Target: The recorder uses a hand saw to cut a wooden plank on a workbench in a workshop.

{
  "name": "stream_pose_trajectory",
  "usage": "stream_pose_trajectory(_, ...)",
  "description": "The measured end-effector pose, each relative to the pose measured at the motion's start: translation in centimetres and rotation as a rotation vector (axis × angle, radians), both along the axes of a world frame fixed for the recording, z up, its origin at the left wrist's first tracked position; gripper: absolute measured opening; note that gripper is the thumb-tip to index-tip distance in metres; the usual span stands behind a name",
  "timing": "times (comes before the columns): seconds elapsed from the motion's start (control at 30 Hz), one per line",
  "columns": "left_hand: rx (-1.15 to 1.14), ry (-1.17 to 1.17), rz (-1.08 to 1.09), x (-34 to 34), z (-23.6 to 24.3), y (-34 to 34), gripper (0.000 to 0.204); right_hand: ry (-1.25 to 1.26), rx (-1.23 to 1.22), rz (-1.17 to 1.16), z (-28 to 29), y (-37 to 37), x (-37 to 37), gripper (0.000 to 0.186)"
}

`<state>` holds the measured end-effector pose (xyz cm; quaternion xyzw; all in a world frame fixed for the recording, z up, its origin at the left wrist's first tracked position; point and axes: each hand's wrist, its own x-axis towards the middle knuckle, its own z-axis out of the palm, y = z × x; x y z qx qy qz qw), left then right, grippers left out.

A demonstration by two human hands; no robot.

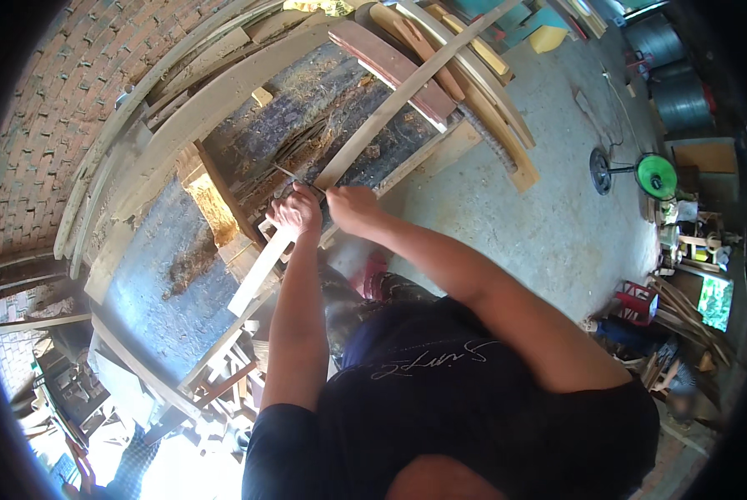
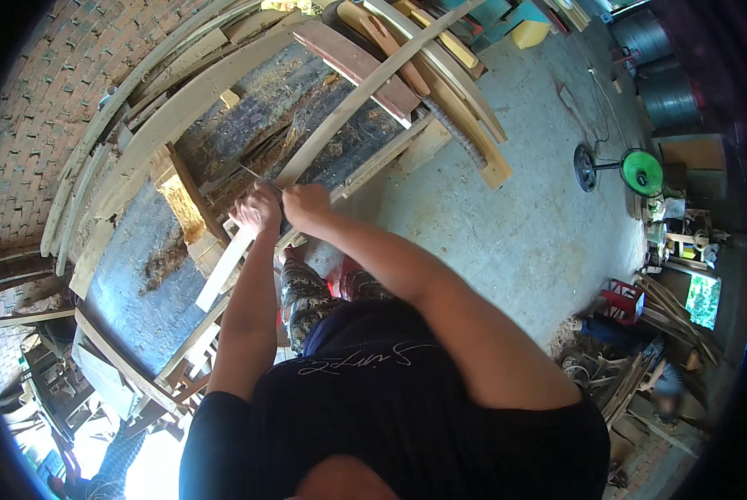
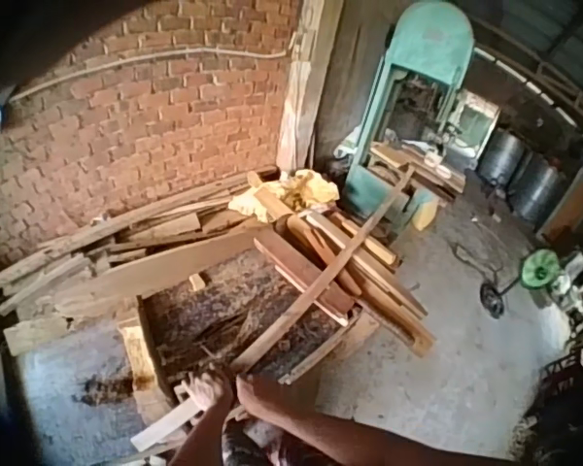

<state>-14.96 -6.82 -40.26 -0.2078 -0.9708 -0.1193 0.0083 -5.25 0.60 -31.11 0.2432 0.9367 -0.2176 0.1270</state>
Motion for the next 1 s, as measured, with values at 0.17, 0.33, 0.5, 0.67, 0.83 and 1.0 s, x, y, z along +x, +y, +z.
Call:
stream_pose_trajectory(0.17, 0.011, -0.029, 0.032, -0.4, -0.3, -1.0, 0.061, 0.001, -0.044, 0.02, 2.6, -0.4, 2.0, 0.019)
stream_pose_trajectory(0.33, 0.021, -0.007, 0.015, 0.0, -0.1, -0.4, 0.062, -0.095, -0.053, 0.005, 2.6, 0.6, 1.7, 0.02)
stream_pose_trajectory(0.5, 0.014, -0.005, 0.029, -0.2, 0.4, -0.5, 0.06, 0.028, -0.011, 0.009, 0.4, -0.1, 0.6, 0.021)
stream_pose_trajectory(0.67, 0.047, 0.01, 0.038, -0.3, 0.1, -0.4, 0.058, 0.0, -0.002, -0.013, 3.0, 0.5, 2.1, 0.019)
stream_pose_trajectory(0.83, 0.105, 0.036, 0.031, -0.1, -0.4, -0.4, 0.058, -0.069, 0.07, 0.047, -0.4, 0.2, -2.1, 0.018)
stream_pose_trajectory(1.0, 0.104, -0.164, 0.083, -0.7, 0.7, -0.4, 0.055, -0.016, 0.002, -0.063, -0.9, -0.6, -1.9, 0.019)
